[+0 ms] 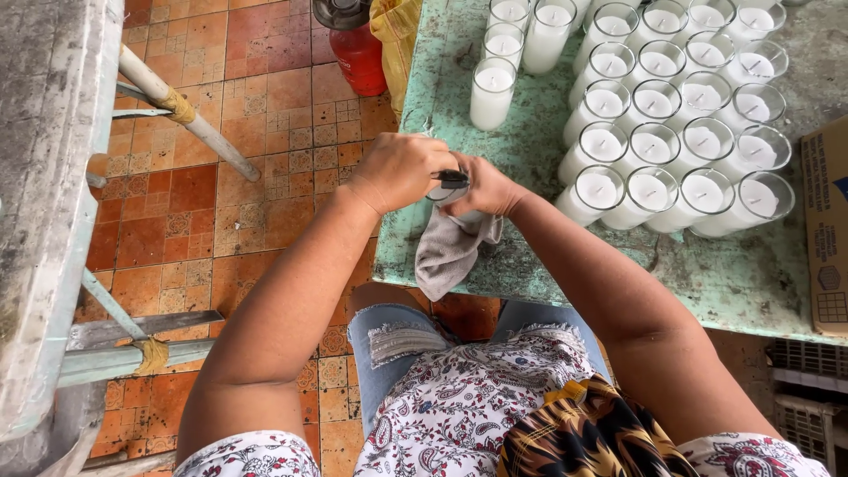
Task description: Scraping excess wax from the top of glass candle jars using a knife and wiping them clean with a cloth.
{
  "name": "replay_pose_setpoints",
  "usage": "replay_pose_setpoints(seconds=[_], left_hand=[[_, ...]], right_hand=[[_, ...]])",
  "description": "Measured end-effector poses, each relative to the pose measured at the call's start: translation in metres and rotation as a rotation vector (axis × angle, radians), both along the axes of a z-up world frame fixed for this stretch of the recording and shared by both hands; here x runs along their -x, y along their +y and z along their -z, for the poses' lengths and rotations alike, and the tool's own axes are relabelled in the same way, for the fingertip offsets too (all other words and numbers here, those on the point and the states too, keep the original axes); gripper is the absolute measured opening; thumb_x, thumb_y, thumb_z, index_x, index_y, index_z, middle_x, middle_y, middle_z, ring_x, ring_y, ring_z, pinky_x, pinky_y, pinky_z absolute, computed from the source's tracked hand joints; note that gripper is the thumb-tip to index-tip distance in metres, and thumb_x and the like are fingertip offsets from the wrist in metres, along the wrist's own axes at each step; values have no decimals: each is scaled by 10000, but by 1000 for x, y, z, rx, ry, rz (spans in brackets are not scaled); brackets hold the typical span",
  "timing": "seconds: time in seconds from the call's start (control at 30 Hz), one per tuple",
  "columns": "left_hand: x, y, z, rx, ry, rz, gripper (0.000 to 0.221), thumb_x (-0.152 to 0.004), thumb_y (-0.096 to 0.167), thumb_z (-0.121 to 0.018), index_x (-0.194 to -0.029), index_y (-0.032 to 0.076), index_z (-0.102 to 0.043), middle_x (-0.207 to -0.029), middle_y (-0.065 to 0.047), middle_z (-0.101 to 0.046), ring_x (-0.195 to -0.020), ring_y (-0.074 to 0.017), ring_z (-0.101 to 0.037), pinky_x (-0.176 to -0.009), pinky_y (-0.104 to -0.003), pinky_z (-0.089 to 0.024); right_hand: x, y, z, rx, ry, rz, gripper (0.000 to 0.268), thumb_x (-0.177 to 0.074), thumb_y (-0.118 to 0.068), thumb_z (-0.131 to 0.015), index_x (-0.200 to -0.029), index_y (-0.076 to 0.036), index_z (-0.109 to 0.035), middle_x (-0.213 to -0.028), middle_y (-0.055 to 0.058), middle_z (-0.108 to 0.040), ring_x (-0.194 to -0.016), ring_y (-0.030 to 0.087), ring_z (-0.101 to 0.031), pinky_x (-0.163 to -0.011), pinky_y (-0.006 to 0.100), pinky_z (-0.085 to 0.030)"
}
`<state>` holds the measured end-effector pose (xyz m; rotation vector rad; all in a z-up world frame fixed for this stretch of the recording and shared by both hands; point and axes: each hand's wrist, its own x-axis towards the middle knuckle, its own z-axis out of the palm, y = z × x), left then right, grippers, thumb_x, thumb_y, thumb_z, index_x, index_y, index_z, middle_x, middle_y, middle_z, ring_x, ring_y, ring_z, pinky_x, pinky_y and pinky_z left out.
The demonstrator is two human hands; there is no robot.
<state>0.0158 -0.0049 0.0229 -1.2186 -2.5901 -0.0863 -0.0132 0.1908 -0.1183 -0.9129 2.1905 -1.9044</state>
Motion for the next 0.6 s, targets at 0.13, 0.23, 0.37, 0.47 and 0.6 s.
replay_pose_setpoints(seconds=[0.13,0.23,0.37,0.47,0.6], left_hand=[[8,-1,13,29,-4,-41,123,-886,342,-733,-817,271,-661,-810,155,-684,-806,-139,-699,-696,-331,-585],[8,3,3,11,-49,-42,173,-928,348,-708,-793,250,-664,-780,117,-694,-757,-170,-706,-703,-340,-586],[8,3,3,1,-82,-45,154,-933,314,-720,-795,259,-680,-809,137,-710,-780,-161,-712,-745,-334,-585],[15,-1,16,7,-96,-69,202,-940,374,-696,-789,243,-666,-784,108,-698,-748,-191,-709,-713,-359,-583],[6,1,6,-53,-160,-92,254,-945,330,-684,-741,183,-655,-687,46,-672,-650,-249,-697,-669,-379,-573]], right_hand=[[-1,1,3,23,1,-6,585,-517,-121,-966,-1006,-17,-662,-927,133,-719,-921,212,-638,-822,381,-535],[1,1,7,-2,-27,-19,657,-518,-139,-1002,-1068,-14,-665,-1022,149,-726,-986,248,-657,-924,425,-526],[5,3,19,33,-12,-14,653,-535,-149,-1004,-1077,12,-677,-1022,174,-727,-996,300,-668,-910,471,-524],[-3,2,4,13,-9,-8,683,-515,-135,-1005,-1096,4,-673,-1053,172,-724,-1026,265,-652,-952,463,-517],[-26,13,-26,-30,3,-31,673,-629,-193,-932,-1209,-36,-628,-1119,150,-709,-1065,257,-654,-951,465,-512]])
